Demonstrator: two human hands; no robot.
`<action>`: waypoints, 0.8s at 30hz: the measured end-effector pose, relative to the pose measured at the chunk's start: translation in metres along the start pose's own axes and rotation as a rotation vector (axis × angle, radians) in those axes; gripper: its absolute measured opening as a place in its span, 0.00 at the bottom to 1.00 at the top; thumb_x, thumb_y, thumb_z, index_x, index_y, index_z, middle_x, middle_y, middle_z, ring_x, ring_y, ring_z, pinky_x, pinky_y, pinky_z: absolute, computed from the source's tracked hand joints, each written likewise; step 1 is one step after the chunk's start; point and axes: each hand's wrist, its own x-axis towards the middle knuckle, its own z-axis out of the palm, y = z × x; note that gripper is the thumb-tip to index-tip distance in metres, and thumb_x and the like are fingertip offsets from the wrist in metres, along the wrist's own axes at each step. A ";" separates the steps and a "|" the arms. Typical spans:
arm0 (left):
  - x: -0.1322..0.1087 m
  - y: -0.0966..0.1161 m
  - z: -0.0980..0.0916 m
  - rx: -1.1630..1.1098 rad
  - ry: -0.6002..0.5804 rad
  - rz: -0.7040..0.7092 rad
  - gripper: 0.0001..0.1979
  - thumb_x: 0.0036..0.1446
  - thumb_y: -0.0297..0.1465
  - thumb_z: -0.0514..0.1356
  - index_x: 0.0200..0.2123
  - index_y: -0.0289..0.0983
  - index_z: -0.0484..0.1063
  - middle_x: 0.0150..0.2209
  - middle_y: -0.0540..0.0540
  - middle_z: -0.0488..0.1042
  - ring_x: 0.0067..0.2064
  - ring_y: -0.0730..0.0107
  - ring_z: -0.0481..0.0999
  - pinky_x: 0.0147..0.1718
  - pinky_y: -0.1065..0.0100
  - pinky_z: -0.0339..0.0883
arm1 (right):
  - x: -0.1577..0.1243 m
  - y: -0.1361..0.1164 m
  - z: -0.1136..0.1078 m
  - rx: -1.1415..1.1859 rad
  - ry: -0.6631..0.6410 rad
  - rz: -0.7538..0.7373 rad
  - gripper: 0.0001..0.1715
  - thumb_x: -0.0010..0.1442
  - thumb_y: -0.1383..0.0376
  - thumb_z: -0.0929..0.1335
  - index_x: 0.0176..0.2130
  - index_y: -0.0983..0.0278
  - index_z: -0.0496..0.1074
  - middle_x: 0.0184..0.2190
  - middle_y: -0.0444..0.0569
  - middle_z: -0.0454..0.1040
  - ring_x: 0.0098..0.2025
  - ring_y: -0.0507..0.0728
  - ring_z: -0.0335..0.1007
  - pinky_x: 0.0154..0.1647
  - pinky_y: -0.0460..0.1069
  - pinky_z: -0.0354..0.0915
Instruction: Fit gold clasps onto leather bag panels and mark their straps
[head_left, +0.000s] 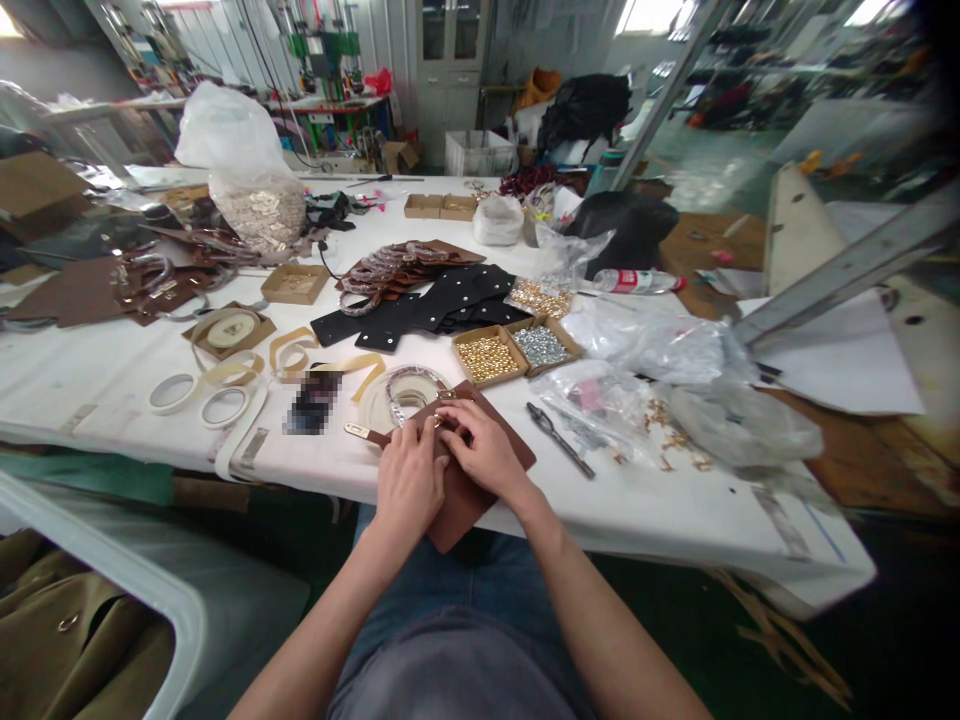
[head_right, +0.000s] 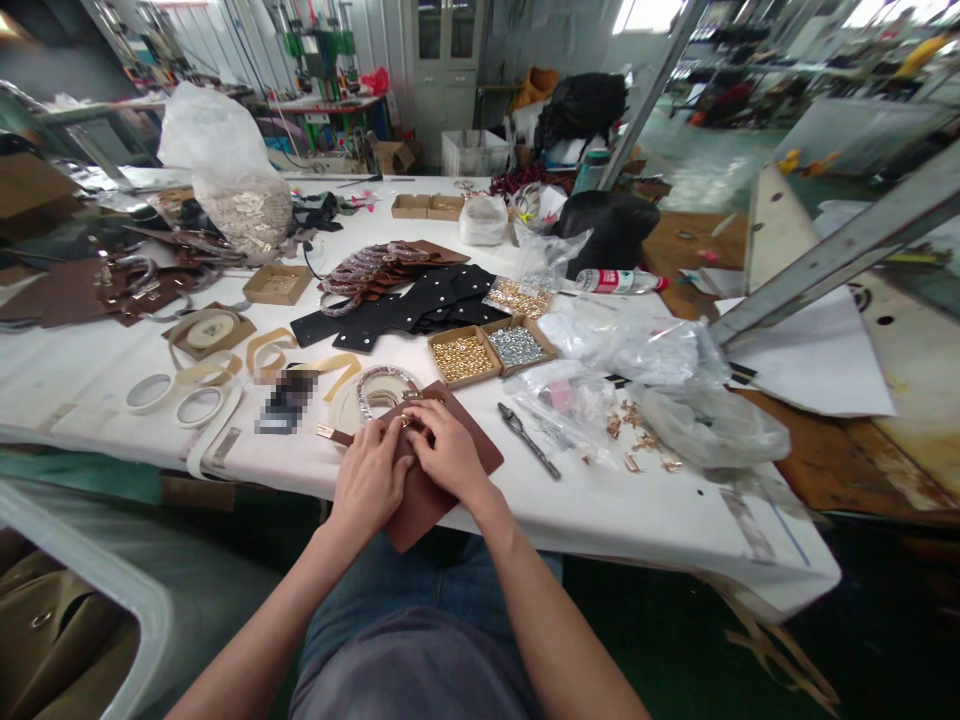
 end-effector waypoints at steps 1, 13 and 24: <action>0.000 0.001 0.000 0.002 -0.002 -0.003 0.29 0.76 0.32 0.59 0.77 0.35 0.64 0.60 0.32 0.73 0.60 0.42 0.74 0.61 0.47 0.71 | 0.001 0.000 0.000 -0.013 -0.011 -0.004 0.23 0.74 0.70 0.71 0.63 0.56 0.82 0.68 0.53 0.77 0.69 0.63 0.75 0.75 0.59 0.70; -0.003 -0.006 0.006 -0.042 0.027 0.012 0.27 0.77 0.34 0.61 0.74 0.34 0.66 0.61 0.31 0.72 0.60 0.42 0.74 0.61 0.46 0.72 | -0.006 0.005 0.003 0.047 0.119 0.108 0.22 0.72 0.65 0.73 0.63 0.59 0.79 0.58 0.53 0.81 0.37 0.56 0.78 0.48 0.55 0.80; -0.005 -0.014 0.009 -0.116 0.069 0.061 0.25 0.76 0.32 0.62 0.72 0.35 0.67 0.61 0.33 0.71 0.62 0.44 0.72 0.67 0.46 0.70 | 0.004 0.002 0.017 -0.030 0.160 0.020 0.11 0.76 0.62 0.73 0.52 0.56 0.88 0.51 0.52 0.84 0.55 0.63 0.82 0.62 0.58 0.77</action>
